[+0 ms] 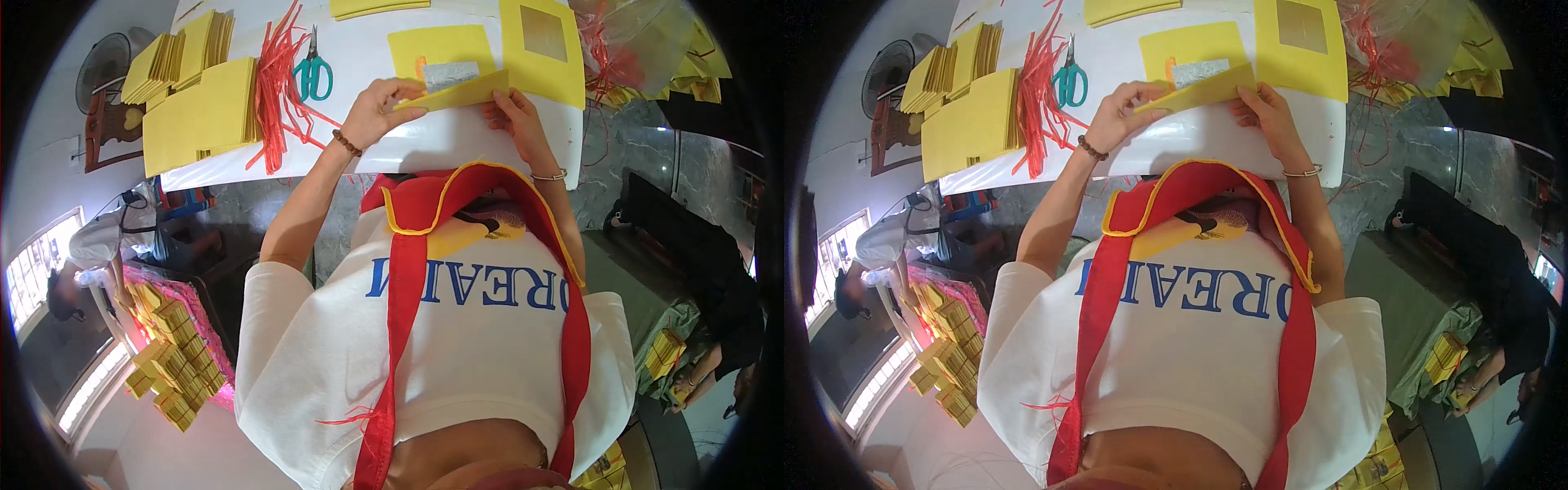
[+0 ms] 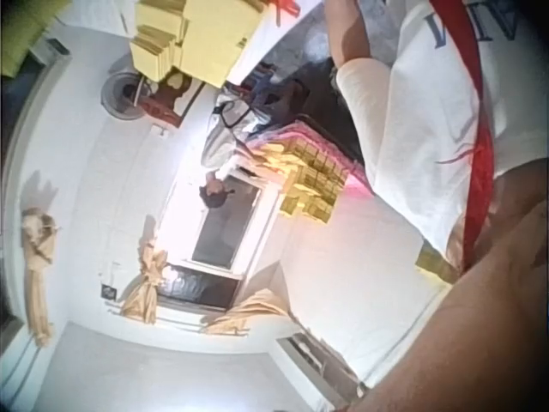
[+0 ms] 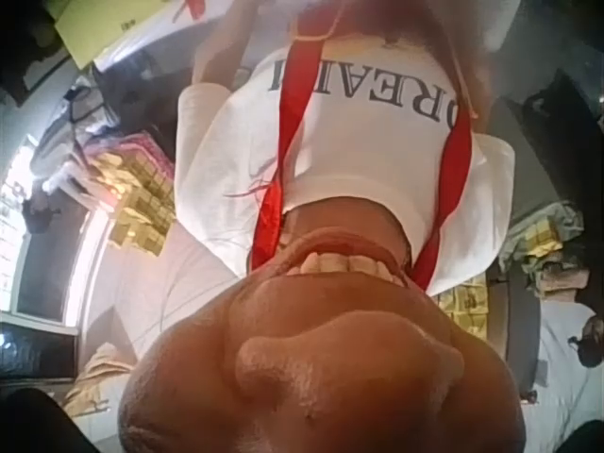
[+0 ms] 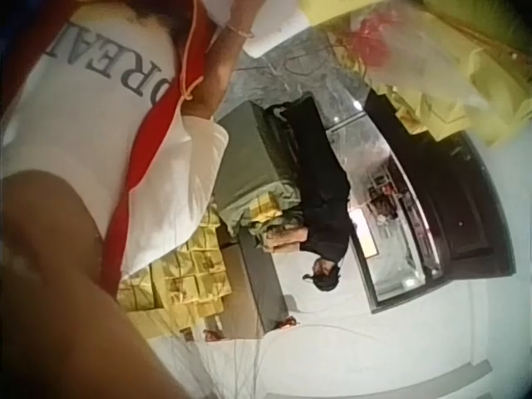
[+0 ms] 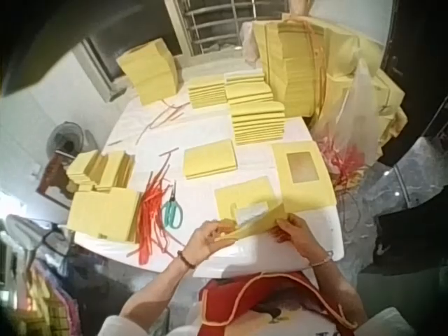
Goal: Folding and stacking ritual yellow paper sheets at a workstation.
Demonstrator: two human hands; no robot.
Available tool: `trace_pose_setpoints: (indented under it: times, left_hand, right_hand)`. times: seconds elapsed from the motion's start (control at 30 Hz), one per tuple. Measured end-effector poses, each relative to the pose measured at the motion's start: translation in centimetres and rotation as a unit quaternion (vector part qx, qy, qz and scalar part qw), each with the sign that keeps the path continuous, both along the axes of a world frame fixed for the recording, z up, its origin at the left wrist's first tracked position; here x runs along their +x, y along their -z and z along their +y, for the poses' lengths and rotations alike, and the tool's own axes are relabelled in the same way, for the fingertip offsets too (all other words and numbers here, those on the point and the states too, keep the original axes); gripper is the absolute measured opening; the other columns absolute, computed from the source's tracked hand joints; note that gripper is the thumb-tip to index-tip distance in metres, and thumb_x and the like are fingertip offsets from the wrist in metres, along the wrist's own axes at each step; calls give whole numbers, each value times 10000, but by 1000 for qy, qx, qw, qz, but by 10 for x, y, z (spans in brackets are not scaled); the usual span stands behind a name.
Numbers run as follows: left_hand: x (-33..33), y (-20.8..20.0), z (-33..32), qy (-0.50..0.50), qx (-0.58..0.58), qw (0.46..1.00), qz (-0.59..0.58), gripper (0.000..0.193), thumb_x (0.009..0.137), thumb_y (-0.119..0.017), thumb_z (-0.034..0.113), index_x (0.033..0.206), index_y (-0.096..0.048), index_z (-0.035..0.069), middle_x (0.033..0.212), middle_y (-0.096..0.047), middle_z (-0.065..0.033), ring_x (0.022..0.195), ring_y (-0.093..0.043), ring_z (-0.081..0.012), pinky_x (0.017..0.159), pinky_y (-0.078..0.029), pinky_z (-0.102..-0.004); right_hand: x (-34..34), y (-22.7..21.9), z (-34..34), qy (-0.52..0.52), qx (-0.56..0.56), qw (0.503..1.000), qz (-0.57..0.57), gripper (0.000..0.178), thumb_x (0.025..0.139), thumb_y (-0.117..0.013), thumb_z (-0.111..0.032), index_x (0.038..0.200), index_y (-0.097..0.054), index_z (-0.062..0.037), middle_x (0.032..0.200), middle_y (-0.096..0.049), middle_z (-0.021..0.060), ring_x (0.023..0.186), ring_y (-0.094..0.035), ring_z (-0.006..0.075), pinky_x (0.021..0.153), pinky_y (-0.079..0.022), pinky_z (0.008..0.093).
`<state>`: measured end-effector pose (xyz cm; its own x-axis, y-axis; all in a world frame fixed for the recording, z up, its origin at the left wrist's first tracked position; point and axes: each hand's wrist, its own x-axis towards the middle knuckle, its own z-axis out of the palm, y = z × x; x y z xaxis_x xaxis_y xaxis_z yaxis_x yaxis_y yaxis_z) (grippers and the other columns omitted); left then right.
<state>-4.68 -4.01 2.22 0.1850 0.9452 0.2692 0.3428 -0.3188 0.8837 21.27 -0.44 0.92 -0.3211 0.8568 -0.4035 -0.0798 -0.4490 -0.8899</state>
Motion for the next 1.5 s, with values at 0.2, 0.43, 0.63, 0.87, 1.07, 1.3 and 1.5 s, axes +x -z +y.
trace_pose_setpoints:
  times: [0.2, 0.43, 0.63, 0.87, 1.07, 1.3, 1.5]
  left_hand:
    - [14, -31, 11, 30, -154, 987, 31, 233, 805, -629, 215, 945, -639, 28, 653, -576, -45, 571, -463, -94, 561, -417, -222]
    - [18, -21, 15, 49, -284, 957, -22, 218, 841, -586, 200, 914, -635, 0, 696, -594, -11, 624, -492, -57, 568, -420, -214]
    - [16, -16, 14, 76, -316, 945, -43, 232, 850, -575, 209, 904, -629, -9, 687, -566, 20, 626, -470, -40, 556, -394, -195]
    - [12, 6, 17, 83, -312, 944, -75, 222, 850, -568, 210, 884, -625, -1, 664, -550, 23, 607, -456, -32, 538, -379, -189]
    - [10, 8, 18, 119, -323, 935, -91, 186, 840, -565, 184, 857, -625, 9, 652, -555, 8, 577, -478, -46, 523, -394, -201]
    - [12, 10, 16, 132, -338, 927, -93, 178, 811, -566, 173, 862, -629, 15, 685, -596, -9, 605, -537, -68, 574, -455, -221]
    - [9, 13, 18, 139, -350, 922, -90, 161, 808, -564, 148, 863, -628, 11, 714, -603, -16, 623, -555, -72, 577, -468, -216]
  right_hand:
    - [-1, -1, -1, 12, -11, 1000, -4, 262, 853, -567, -315, 931, -558, -65, 810, -602, 33, 703, -560, 96, 629, -462, 234]
    - [1, 0, -4, 21, -7, 1000, 10, 298, 849, -576, -294, 1024, -525, -58, 874, -594, 50, 771, -571, 116, 637, -475, 245]
    - [4, -1, -6, 9, -21, 1000, 22, 385, 855, -570, -259, 1155, -444, -55, 957, -579, 77, 817, -580, 144, 658, -491, 263]
    - [8, 0, -11, 17, -55, 994, 90, 464, 885, -522, -221, 1284, -340, -69, 1055, -556, 110, 921, -582, 190, 705, -515, 302]
    - [9, 7, -9, 29, -85, 987, 132, 427, 922, -427, -303, 1279, -374, -74, 1126, -534, 87, 977, -555, 175, 805, -474, 309]
    - [5, 5, -11, 60, -97, 983, 145, 431, 935, -383, -333, 1268, -398, -59, 1190, -497, 67, 1077, -483, 151, 907, -400, 303]
    - [5, 8, -9, 48, -85, 981, 168, 439, 930, -401, -325, 1273, -393, -52, 1210, -479, 67, 1100, -466, 153, 925, -388, 302]
